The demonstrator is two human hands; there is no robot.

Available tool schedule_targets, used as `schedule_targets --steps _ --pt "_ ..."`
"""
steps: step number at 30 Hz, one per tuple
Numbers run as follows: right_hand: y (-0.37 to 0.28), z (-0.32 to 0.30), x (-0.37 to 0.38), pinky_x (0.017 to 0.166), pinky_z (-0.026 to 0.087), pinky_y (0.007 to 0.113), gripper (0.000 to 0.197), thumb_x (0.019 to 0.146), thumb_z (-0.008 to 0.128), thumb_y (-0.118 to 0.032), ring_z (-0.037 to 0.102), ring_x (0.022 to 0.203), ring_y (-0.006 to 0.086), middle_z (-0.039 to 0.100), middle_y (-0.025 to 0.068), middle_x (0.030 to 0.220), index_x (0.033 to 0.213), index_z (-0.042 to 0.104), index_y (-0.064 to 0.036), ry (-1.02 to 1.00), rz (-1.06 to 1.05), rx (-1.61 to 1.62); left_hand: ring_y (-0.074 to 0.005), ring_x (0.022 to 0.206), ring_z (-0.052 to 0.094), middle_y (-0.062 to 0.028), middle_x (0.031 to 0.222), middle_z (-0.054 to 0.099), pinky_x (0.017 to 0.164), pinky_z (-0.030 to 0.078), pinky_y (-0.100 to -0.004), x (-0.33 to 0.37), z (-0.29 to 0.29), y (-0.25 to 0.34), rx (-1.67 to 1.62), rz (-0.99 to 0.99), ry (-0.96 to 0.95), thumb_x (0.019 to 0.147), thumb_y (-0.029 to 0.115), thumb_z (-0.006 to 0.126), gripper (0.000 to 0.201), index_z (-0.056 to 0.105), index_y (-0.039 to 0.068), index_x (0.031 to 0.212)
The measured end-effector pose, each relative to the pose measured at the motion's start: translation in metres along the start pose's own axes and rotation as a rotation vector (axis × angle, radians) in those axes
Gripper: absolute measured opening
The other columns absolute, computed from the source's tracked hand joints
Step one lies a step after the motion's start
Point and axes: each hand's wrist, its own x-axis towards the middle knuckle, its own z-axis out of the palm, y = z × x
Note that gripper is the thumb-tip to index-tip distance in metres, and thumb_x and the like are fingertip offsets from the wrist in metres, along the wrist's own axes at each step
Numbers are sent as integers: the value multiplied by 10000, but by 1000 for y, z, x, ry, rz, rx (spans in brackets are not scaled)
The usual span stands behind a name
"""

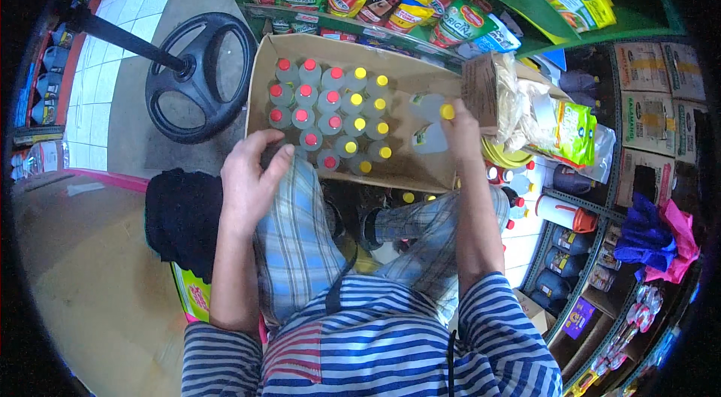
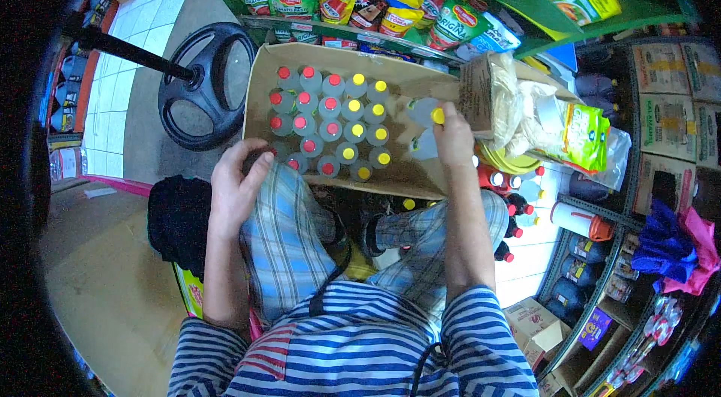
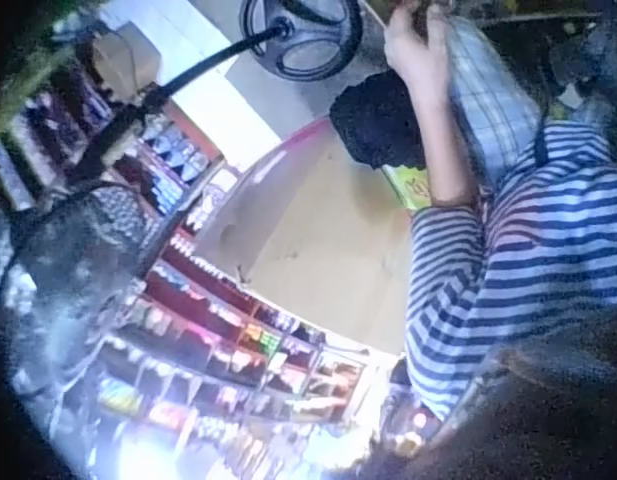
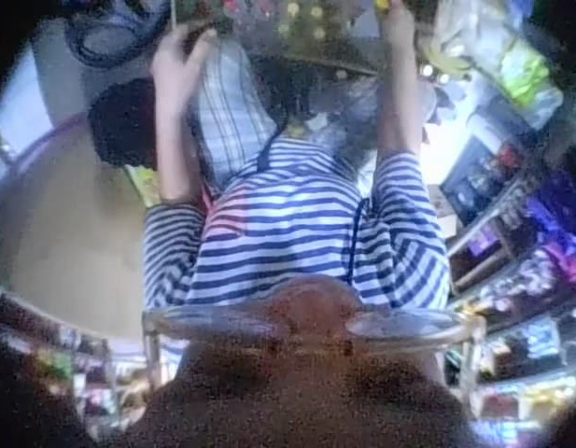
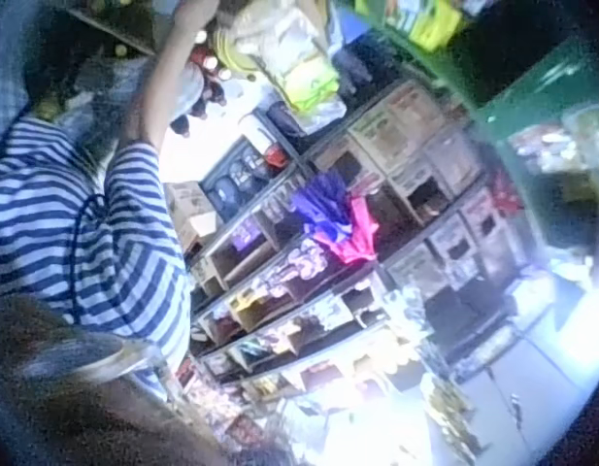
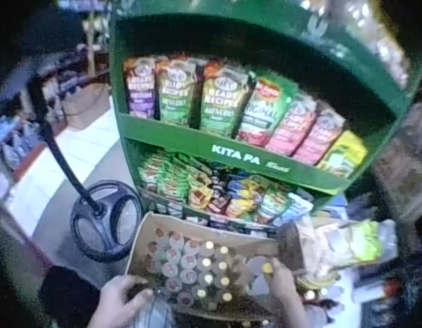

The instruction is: Wiping and organizing plastic bottles into a cardboard box.

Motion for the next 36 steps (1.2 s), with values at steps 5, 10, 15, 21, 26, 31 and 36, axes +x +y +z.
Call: schedule_targets --steps 5,10,15,21,26,31,36 --pt "19 79 27 757 453 444 311 744 567 -55 573 881 379 596 219 911 1045 504 -102 -134 217 -25 -301 802 584 -142 841 613 715 458 -359 4 -1 5 79 17 52 755 230 643 269 612 20 920" --pt "36 136 57 780 455 445 316 759 576 -78 571 906 374 597 205 939 1058 487 -124 -170 304 -11 -308 830 571 -135 845 609 738 443 -370 13 1 8 104 -6 4 723 188 635 237 611 29 896" --pt "47 176 69 787 456 446 364 765 602 -110 566 917 371 583 198 981 1105 479 -142 -139 305 30 -315 830 569 -137 850 609 743 442 -378 17 2 8 140 -10 -5 718 184 629 225 611 30 882" --pt "57 190 49 901 425 413 634 711 701 -200 488 1088 349 485 191 1193 1255 388 -109 -29 426 189 -312 834 572 -143 850 607 750 440 -381 20 2 7 143 -33 -23 718 181 626 223 609 26 877" --pt "68 197 42 864 453 389 746 697 730 -244 503 1077 331 461 190 1246 1309 358 -38 -162 896 437 -309 834 574 -145 849 607 751 440 -379 20 3 10 137 -24 -17 721 187 625 230 606 21 878" --pt "68 192 49 841 455 417 697 701 730 -216 513 1053 286 508 148 1203 1276 391 -19 -120 1108 810 -310 830 574 -145 848 606 749 439 -376 19 3 12 132 -66 -26 725 202 624 244 603 17 883" --pt "50 188 65 897 423 388 747 679 755 -204 505 1072 263 505 138 1206 1282 364 1 -109 1019 840 -311 826 572 -144 847 606 745 439 -374 16 2 10 136 -57 -27 723 203 625 252 601 11 885"
